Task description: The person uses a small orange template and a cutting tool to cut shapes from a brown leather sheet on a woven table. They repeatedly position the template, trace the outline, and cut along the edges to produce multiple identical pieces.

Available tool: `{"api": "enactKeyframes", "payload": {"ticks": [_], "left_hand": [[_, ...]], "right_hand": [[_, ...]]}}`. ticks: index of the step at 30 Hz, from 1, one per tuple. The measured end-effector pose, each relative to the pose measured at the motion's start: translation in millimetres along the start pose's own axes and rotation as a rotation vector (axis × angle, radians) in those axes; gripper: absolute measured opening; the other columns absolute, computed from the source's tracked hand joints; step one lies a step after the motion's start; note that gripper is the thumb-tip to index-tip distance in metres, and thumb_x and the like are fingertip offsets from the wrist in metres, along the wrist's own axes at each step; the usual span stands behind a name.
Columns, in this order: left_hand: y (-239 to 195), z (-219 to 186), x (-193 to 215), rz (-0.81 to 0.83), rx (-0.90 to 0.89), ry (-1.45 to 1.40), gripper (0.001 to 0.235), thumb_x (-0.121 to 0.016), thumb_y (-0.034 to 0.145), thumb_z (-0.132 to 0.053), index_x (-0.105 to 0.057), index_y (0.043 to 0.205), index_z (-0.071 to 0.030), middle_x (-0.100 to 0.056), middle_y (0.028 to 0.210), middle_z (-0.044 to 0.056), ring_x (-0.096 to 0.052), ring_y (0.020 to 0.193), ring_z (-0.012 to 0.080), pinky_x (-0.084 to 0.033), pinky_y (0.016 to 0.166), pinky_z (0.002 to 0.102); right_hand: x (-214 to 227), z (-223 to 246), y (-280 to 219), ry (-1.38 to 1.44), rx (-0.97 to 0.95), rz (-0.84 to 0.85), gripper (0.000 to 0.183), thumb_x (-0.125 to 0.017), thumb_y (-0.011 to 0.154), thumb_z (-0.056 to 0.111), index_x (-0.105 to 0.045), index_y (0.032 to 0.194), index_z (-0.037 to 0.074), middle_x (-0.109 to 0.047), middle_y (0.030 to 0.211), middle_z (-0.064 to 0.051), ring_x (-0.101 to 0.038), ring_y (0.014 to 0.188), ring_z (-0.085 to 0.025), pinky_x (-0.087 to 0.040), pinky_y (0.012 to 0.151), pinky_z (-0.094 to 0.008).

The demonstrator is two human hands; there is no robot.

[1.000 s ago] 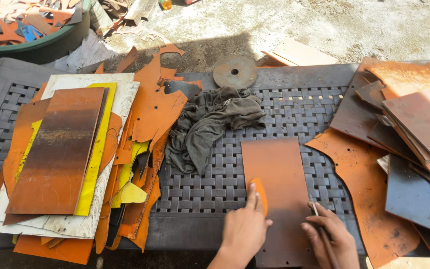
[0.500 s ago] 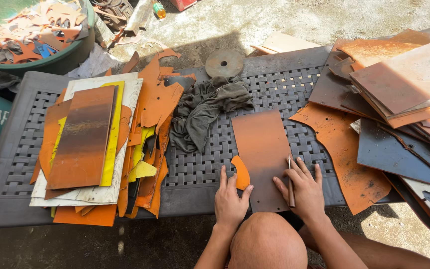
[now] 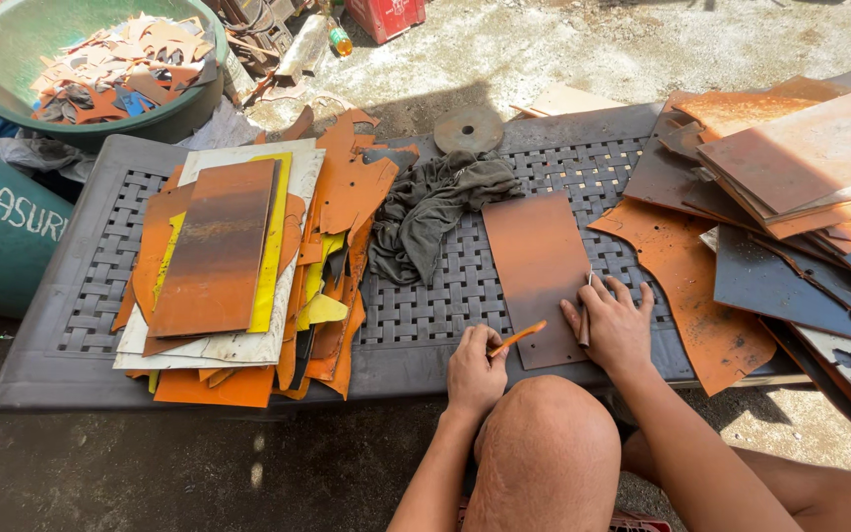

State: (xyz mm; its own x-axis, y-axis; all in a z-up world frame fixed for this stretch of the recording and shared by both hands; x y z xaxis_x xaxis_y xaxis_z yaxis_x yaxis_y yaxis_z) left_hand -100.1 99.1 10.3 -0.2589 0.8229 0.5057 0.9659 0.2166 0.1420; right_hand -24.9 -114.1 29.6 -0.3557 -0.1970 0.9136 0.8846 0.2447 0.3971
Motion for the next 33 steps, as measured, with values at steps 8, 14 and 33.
{"api": "enactKeyframes", "payload": {"ticks": [8,14,33], "left_hand": [[-2.6,28.4,6.1,0.125,0.170,-0.336,0.011,-0.073,0.093,-0.006,-0.063,0.097,-0.004,-0.069,0.086,0.013,-0.061,0.072,0.0154,-0.049,0.065,0.030],[32.5,11.5,10.7,0.187,-0.068,-0.308,0.013,-0.066,0.084,0.006,-0.059,0.091,-0.001,-0.073,0.109,0.007,-0.070,0.089,0.0168,-0.057,0.073,0.030],[127.6,-19.4,-47.9,0.153,-0.382,0.151,0.042,-0.072,0.088,-0.034,-0.071,0.123,-0.010,-0.040,0.162,0.027,-0.054,0.138,0.0405,-0.039,0.118,0.050]], "right_hand": [[-23.1,-22.1,53.8,-0.054,0.136,0.899,0.038,-0.048,0.103,0.049,-0.063,0.116,0.016,-0.074,0.097,-0.014,-0.071,0.099,-0.037,-0.055,0.085,-0.053],[0.5,-21.6,95.7,-0.015,0.206,0.775,0.034,-0.055,0.098,0.039,-0.068,0.123,0.020,-0.075,0.115,-0.013,-0.071,0.107,-0.036,-0.055,0.093,-0.049],[-32.9,-2.5,84.2,0.432,0.392,0.186,0.035,-0.063,0.091,0.023,-0.066,0.121,0.006,-0.063,0.139,-0.012,-0.054,0.136,-0.032,-0.038,0.116,-0.048]]}}
Point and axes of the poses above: each hand's wrist, its own y-axis towards the middle knuckle, its own x-axis out of the back of the hand, z = x × y, the point moved 10 cm from there along y, towards the middle knuckle
